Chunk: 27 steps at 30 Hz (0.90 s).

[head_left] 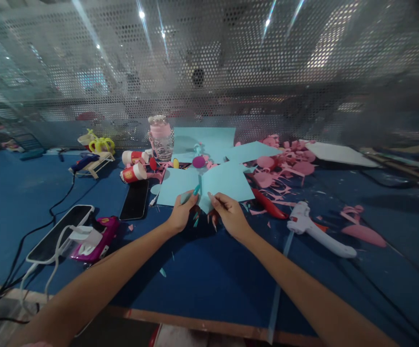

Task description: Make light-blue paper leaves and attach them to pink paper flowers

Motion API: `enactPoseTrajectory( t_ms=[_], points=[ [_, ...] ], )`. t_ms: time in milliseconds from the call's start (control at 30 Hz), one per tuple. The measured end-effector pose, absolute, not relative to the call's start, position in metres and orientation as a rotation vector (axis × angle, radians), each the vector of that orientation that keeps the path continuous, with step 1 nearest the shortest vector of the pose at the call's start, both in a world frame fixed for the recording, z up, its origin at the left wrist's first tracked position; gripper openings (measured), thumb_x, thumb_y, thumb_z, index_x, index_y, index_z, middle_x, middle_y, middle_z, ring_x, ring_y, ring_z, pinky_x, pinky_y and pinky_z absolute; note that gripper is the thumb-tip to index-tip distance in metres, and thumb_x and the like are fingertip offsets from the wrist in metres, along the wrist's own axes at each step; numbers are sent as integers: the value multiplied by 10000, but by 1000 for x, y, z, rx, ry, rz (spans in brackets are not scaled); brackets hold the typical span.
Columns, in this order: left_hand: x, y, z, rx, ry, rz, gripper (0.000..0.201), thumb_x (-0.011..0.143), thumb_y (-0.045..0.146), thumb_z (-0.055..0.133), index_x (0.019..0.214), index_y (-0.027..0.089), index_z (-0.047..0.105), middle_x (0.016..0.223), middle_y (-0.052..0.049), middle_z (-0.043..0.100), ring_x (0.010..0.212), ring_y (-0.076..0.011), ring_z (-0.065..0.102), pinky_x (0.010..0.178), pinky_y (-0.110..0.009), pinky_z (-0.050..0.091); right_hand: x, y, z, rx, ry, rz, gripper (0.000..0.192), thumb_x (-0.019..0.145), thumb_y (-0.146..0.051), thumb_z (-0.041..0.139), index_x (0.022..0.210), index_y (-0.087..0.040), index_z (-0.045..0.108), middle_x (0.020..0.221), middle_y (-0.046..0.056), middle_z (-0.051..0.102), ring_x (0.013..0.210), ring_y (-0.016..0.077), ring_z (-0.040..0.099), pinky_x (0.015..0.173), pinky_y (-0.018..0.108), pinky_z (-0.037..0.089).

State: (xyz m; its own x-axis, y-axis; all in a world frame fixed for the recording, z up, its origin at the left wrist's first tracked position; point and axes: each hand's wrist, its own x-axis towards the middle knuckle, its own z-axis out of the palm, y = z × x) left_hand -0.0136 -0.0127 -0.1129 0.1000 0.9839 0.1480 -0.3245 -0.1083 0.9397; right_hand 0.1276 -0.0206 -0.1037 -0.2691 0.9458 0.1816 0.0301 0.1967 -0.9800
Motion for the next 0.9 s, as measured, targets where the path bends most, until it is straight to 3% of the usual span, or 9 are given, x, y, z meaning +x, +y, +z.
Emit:
enactPoseTrajectory(
  t_ms=[300, 500, 633, 900],
  points=[
    [-12, -10, -119, 1066, 685, 1235, 382, 696, 509, 585, 644, 151, 462, 457, 70, 410, 348, -51, 394, 333, -184, 337, 127, -23, -98, -935, -1495, 1273, 332, 749, -522, 526, 650, -208, 486, 483, -55, 473, 365, 99, 458, 363, 234, 396],
    [-11, -11, -119, 1097, 694, 1107, 441, 610, 551, 639, 636, 140, 479, 447, 72, 409, 354, -47, 380, 346, -179, 302, 129, -22, -101, -894, -1492, 1262, 303, 756, -477, 541, 650, -194, 522, 481, -55, 477, 375, 92, 461, 373, 222, 396],
    [-10, -12, -121, 1205, 696, 1109, 426, 664, 517, 614, 577, 130, 459, 442, 68, 381, 371, -32, 336, 366, -169, 279, 127, -22, -101, -900, -1476, 1185, 304, 737, -468, 569, 633, -186, 526, 447, -63, 463, 376, 87, 450, 389, 214, 381],
    [-2, -18, -114, 1258, 651, 1219, 280, 721, 404, 597, 678, 130, 563, 896, -13, 453, 618, -70, 492, 510, -204, 461, 126, -23, -105, -962, -1549, 896, 310, 751, -484, 542, 657, -205, 444, 496, -61, 432, 420, 96, 433, 419, 222, 346]
  ],
)
